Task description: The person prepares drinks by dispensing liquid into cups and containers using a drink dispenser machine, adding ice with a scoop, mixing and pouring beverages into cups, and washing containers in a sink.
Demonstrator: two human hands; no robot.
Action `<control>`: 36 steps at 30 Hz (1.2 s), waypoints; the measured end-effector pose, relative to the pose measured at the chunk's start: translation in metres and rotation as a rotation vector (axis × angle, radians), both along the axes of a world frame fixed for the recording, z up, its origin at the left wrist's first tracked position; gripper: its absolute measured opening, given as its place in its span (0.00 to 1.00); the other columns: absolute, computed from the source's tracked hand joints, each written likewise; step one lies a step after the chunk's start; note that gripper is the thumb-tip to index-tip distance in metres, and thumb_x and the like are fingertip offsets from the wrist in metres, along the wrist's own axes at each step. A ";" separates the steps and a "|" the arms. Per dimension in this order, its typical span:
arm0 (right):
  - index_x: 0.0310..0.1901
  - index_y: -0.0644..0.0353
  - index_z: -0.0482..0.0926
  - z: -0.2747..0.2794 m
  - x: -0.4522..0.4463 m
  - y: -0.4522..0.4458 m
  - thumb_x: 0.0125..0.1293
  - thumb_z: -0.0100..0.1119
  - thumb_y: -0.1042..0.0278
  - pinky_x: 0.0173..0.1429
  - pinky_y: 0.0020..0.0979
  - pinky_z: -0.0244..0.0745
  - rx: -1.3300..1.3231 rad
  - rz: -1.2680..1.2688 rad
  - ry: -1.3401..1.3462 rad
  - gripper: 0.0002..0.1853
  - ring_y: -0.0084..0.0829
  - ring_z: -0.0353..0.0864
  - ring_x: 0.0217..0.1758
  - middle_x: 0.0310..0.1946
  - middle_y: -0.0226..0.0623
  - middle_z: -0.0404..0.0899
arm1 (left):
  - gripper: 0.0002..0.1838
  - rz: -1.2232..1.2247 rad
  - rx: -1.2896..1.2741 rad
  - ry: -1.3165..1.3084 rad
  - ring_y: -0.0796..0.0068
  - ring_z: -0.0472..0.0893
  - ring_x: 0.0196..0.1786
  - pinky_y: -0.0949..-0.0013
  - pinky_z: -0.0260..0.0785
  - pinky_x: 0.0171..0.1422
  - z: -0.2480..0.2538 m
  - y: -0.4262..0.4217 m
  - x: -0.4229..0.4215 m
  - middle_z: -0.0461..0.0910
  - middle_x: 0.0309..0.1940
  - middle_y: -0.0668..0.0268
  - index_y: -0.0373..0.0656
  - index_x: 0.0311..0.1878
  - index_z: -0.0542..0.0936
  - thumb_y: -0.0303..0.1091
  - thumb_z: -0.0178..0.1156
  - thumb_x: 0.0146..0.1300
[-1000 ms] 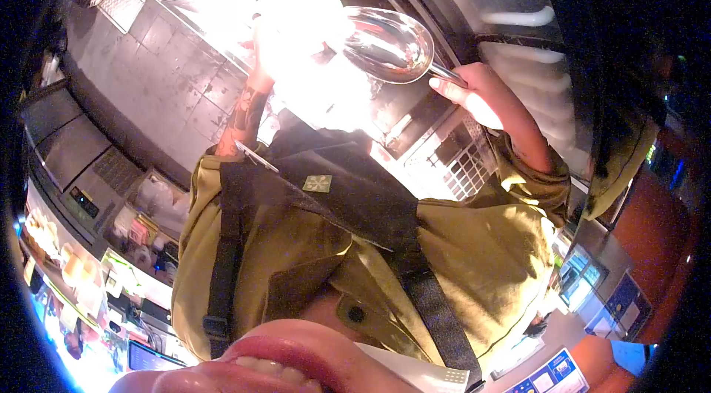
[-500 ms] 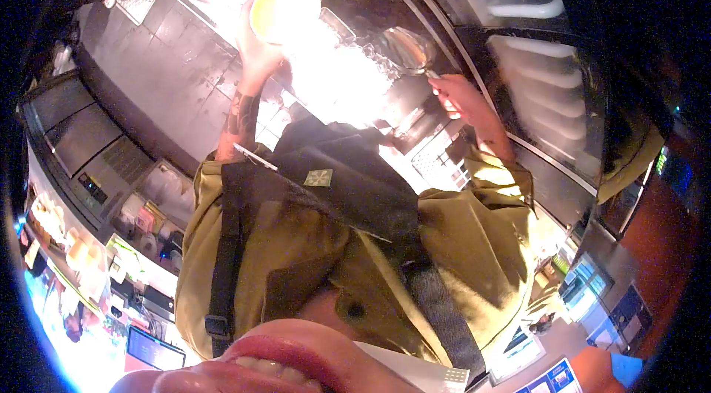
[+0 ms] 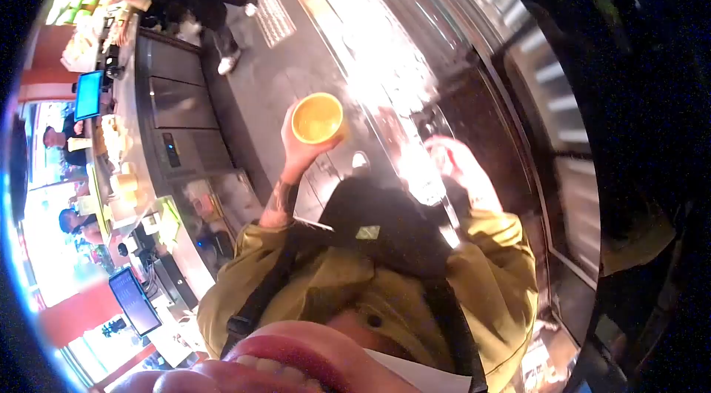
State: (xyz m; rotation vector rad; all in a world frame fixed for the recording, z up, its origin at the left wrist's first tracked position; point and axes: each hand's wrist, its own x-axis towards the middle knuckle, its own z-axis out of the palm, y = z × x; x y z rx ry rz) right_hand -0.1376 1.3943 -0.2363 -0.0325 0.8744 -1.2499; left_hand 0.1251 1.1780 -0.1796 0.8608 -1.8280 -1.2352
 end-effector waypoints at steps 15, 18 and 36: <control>0.31 0.58 0.77 -0.047 0.159 -0.323 0.65 0.51 0.64 0.17 0.21 0.58 0.090 -0.074 0.540 0.09 0.16 0.63 0.12 0.14 0.24 0.68 | 0.43 0.245 -0.214 0.079 0.71 0.78 0.50 0.67 0.70 0.60 -0.004 -0.374 0.099 0.79 0.48 0.61 0.36 0.57 0.70 0.31 0.81 0.33; 0.34 0.58 0.77 -0.018 0.159 -0.406 0.66 0.54 0.66 0.20 0.20 0.60 0.261 -0.038 0.604 0.07 0.15 0.65 0.17 0.18 0.23 0.70 | 0.43 0.230 -0.308 0.058 0.72 0.78 0.50 0.68 0.71 0.58 0.022 -0.470 0.098 0.79 0.47 0.61 0.35 0.55 0.71 0.31 0.82 0.32; 0.31 0.60 0.77 -0.032 0.112 -1.285 0.58 0.61 0.62 0.27 0.25 0.66 -0.181 0.298 1.024 0.10 0.20 0.72 0.25 0.22 0.27 0.75 | 0.41 0.521 -0.135 0.037 0.73 0.77 0.51 0.66 0.70 0.59 0.051 -1.113 0.110 0.77 0.48 0.63 0.37 0.55 0.71 0.29 0.80 0.33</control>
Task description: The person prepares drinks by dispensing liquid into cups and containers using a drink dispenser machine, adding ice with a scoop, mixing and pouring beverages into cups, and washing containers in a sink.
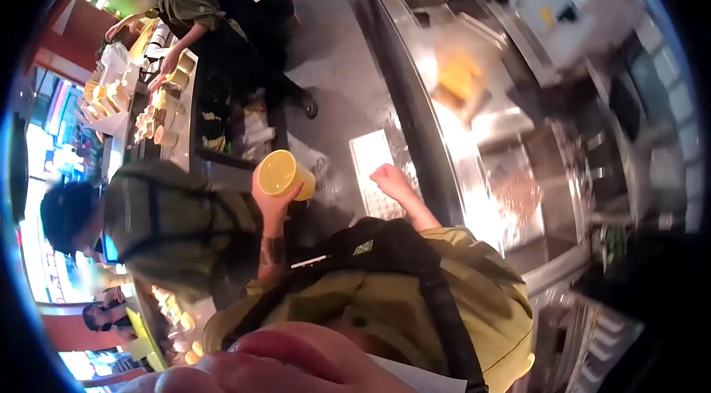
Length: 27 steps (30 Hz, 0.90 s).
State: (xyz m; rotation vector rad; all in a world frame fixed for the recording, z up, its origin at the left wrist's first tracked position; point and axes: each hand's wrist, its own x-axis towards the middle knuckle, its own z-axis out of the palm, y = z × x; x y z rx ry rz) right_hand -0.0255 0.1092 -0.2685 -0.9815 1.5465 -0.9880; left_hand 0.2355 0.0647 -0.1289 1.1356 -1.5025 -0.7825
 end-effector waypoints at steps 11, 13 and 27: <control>0.43 0.63 0.74 0.103 -0.089 -0.572 0.50 0.65 0.58 0.53 0.43 0.76 -0.225 0.013 0.782 0.22 0.47 0.79 0.48 0.41 0.49 0.78 | 0.40 0.020 -0.084 0.037 0.74 0.80 0.48 0.68 0.72 0.57 -0.034 -0.435 -0.079 0.80 0.45 0.62 0.35 0.53 0.73 0.33 0.81 0.33; 0.50 0.63 0.69 0.173 -0.115 -0.647 0.52 0.64 0.59 0.56 0.44 0.74 -0.167 -0.003 1.004 0.26 0.48 0.76 0.55 0.50 0.49 0.73 | 0.41 -0.044 -0.055 0.134 0.72 0.80 0.48 0.67 0.72 0.58 -0.034 -0.514 -0.110 0.80 0.46 0.61 0.35 0.54 0.72 0.33 0.81 0.33; 0.59 0.72 0.66 0.273 -0.359 -1.122 0.47 0.70 0.48 0.31 0.35 0.81 -0.071 -0.446 1.889 0.44 0.36 0.86 0.33 0.62 0.63 0.65 | 0.40 -0.521 -0.101 0.138 0.74 0.80 0.49 0.67 0.72 0.59 -0.017 -0.949 -0.354 0.81 0.46 0.63 0.36 0.54 0.73 0.34 0.80 0.34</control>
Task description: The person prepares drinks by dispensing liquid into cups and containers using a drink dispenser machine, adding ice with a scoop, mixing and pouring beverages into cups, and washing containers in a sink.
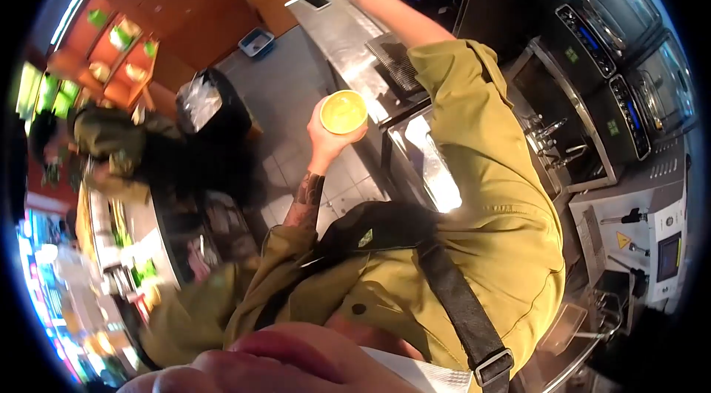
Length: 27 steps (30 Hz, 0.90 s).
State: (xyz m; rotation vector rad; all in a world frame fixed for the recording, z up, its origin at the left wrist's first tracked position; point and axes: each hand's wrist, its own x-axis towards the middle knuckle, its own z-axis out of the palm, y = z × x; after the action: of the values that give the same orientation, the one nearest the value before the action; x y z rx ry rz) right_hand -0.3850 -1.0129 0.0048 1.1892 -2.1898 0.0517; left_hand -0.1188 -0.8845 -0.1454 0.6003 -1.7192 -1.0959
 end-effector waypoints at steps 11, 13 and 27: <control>0.34 0.57 0.81 -0.050 0.128 0.184 0.51 0.63 0.72 0.30 0.27 0.77 -0.665 0.387 -0.585 0.06 0.31 0.84 0.28 0.31 0.33 0.83 | 0.41 -0.630 0.120 0.061 0.72 0.79 0.48 0.68 0.73 0.55 -0.040 -0.157 -0.179 0.80 0.45 0.62 0.36 0.54 0.72 0.32 0.81 0.32; 0.32 0.58 0.81 -0.083 0.163 0.208 0.53 0.63 0.72 0.28 0.26 0.75 -0.733 0.073 -0.744 0.04 0.29 0.82 0.24 0.29 0.34 0.83 | 0.40 -0.712 -0.002 -0.010 0.70 0.79 0.48 0.67 0.74 0.55 -0.037 -0.171 -0.204 0.79 0.45 0.60 0.36 0.54 0.72 0.29 0.81 0.33; 0.30 0.62 0.81 -0.174 0.352 0.220 0.55 0.65 0.72 0.20 0.22 0.61 -0.971 -0.854 -1.016 0.04 0.17 0.67 0.14 0.18 0.34 0.77 | 0.39 -0.745 -0.241 -0.429 0.62 0.78 0.47 0.60 0.74 0.51 -0.097 -0.224 -0.284 0.76 0.45 0.51 0.30 0.49 0.72 0.45 0.79 0.38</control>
State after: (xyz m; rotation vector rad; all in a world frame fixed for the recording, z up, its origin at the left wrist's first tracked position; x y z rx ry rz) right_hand -0.0329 -0.7926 -0.1691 -0.4765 -2.6750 1.3972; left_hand -0.4026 -1.1083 -0.2421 0.0129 -2.5150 -1.2811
